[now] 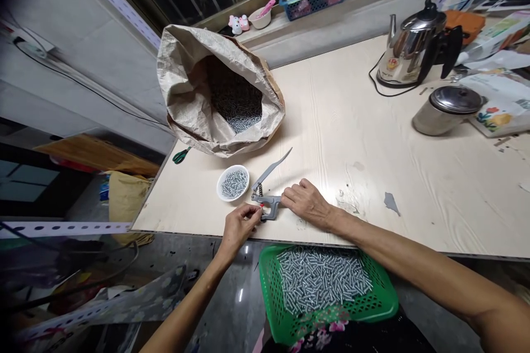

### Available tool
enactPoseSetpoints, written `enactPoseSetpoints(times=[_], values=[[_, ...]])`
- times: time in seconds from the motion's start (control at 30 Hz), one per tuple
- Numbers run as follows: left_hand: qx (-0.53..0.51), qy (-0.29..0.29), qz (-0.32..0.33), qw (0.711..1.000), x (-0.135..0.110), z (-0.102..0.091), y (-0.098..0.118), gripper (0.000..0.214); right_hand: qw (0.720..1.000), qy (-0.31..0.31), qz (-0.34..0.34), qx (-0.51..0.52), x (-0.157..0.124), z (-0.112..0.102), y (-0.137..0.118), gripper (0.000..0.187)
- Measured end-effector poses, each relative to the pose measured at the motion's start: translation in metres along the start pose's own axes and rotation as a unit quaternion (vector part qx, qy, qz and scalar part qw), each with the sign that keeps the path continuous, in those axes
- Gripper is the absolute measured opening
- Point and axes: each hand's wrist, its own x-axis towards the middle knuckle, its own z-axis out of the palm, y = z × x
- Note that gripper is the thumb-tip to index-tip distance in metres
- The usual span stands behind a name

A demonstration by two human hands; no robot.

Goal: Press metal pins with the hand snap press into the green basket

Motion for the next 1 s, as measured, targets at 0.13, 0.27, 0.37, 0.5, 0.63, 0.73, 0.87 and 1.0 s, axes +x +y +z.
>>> enactPoseSetpoints(times=[0.13,0.27,0.37,0.5,0.63,0.73,0.87,1.0], values=[[-0.006,-0.051,-0.058,0.997,0.009,-0.005,0.003,0.017,1.0,-0.024,0.011,0.001,0.0,0.001,0.0,0.03],[-0.026,-0.118,-0.138,0.983,0.02,-0.01,0.008,0.008,0.998,-0.054,0.027,0.007,-0.001,0.003,0.001,0.03],[-0.027,-0.14,-0.141,0.98,0.026,-0.011,0.011,0.009,0.998,-0.053,0.025,0.013,-0.002,0.003,0.001,0.03],[0.008,-0.157,-0.125,0.98,0.027,-0.01,0.013,0.016,0.998,-0.049,0.023,0.024,-0.002,0.003,0.002,0.03],[-0.031,-0.153,-0.179,0.971,0.022,-0.006,0.013,0.015,0.997,-0.071,0.032,0.028,-0.001,0.005,0.003,0.029],[-0.068,-0.142,-0.226,0.961,0.018,-0.005,0.013,0.011,0.993,-0.107,0.048,0.032,0.001,0.005,0.002,0.024],[-0.082,-0.142,-0.269,0.949,0.016,-0.005,0.017,0.01,0.982,-0.143,0.09,0.087,0.001,-0.004,0.003,0.013],[-0.067,-0.151,-0.27,0.949,0.016,-0.007,0.021,0.014,0.978,-0.132,0.105,0.12,0.0,-0.01,0.02,0.076]])
